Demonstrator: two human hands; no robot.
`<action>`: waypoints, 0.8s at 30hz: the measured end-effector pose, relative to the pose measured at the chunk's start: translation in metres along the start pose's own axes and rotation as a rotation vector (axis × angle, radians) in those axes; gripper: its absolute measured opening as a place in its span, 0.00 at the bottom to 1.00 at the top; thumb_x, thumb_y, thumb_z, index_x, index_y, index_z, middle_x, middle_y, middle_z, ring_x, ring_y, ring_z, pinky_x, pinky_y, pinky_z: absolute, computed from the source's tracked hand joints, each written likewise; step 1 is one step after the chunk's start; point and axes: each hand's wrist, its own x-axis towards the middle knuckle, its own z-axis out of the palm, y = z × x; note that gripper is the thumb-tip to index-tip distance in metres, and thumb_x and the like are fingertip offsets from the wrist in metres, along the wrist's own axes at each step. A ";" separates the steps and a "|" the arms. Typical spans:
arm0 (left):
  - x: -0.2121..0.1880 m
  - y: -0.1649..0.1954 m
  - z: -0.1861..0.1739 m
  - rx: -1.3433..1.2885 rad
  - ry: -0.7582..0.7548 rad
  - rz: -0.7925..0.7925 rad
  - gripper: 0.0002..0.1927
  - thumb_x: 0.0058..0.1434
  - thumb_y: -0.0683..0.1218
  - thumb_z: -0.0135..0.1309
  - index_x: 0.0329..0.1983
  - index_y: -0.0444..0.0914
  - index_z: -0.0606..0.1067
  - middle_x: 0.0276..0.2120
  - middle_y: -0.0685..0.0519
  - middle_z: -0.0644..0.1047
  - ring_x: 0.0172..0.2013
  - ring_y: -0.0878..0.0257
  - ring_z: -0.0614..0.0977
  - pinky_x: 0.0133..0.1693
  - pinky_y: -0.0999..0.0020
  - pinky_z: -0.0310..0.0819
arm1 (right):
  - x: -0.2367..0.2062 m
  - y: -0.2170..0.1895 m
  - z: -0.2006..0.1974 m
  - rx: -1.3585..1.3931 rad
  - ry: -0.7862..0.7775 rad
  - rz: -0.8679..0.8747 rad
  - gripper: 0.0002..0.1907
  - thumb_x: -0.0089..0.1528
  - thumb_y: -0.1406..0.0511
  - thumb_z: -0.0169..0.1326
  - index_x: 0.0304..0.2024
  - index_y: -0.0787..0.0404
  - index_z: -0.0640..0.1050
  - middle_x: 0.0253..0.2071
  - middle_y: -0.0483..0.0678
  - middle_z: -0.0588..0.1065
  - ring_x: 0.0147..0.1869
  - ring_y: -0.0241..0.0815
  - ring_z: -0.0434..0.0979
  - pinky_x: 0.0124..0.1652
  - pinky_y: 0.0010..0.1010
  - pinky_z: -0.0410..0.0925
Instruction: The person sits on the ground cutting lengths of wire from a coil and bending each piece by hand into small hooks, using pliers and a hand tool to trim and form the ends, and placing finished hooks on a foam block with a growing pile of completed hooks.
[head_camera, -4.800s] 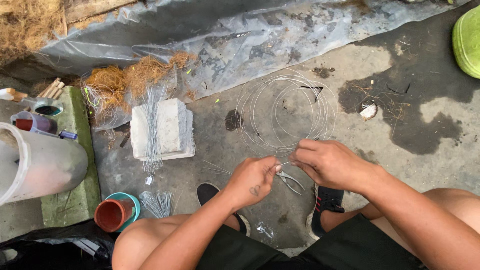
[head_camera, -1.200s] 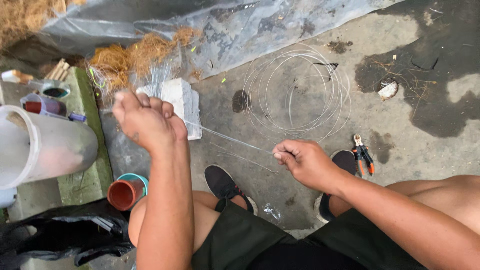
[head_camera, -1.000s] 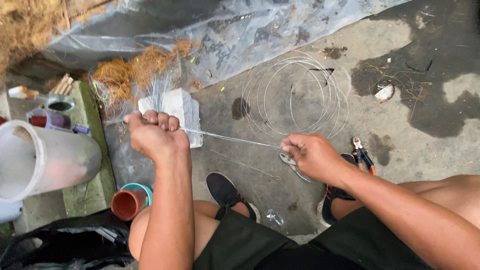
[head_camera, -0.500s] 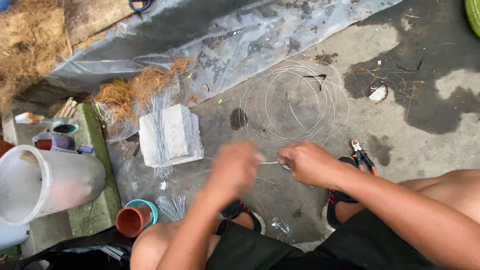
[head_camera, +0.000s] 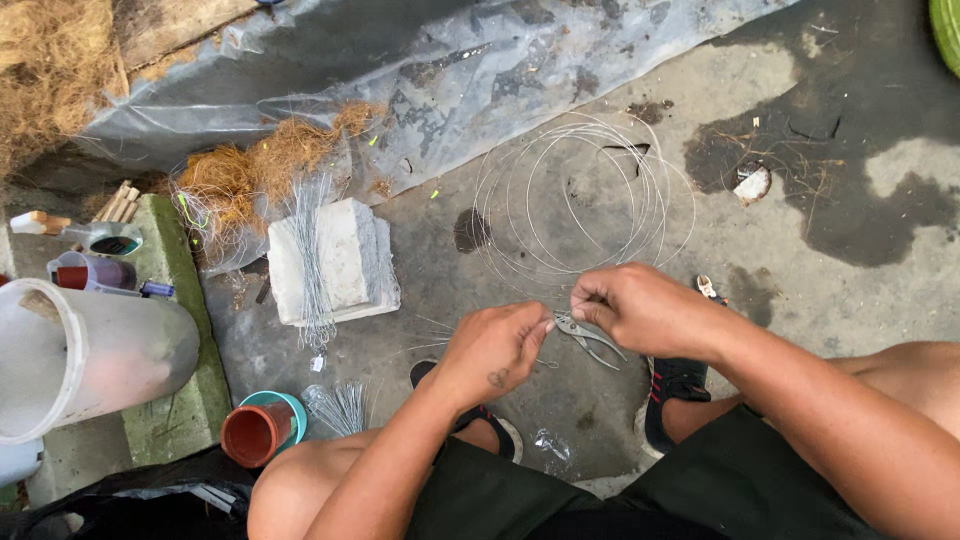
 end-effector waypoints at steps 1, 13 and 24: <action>0.000 0.001 0.001 -0.011 -0.004 -0.023 0.06 0.66 0.46 0.53 0.41 0.39 0.76 0.34 0.45 0.81 0.36 0.43 0.82 0.36 0.50 0.74 | 0.000 0.000 0.000 -0.018 -0.008 0.035 0.08 0.60 0.63 0.58 0.38 0.62 0.80 0.32 0.55 0.80 0.35 0.53 0.81 0.36 0.42 0.71; 0.000 -0.009 0.023 0.005 0.131 0.153 0.04 0.65 0.44 0.53 0.39 0.38 0.73 0.33 0.47 0.78 0.33 0.45 0.81 0.33 0.52 0.74 | 0.000 -0.006 0.003 -0.149 0.024 -0.087 0.05 0.58 0.69 0.57 0.34 0.64 0.77 0.33 0.58 0.78 0.42 0.61 0.78 0.39 0.48 0.69; 0.001 -0.026 0.009 -0.256 0.252 -0.069 0.07 0.67 0.45 0.53 0.42 0.37 0.78 0.31 0.45 0.80 0.30 0.54 0.82 0.34 0.62 0.75 | 0.011 0.092 -0.061 0.109 0.842 -0.057 0.10 0.74 0.64 0.58 0.51 0.64 0.79 0.46 0.48 0.81 0.48 0.41 0.79 0.48 0.32 0.72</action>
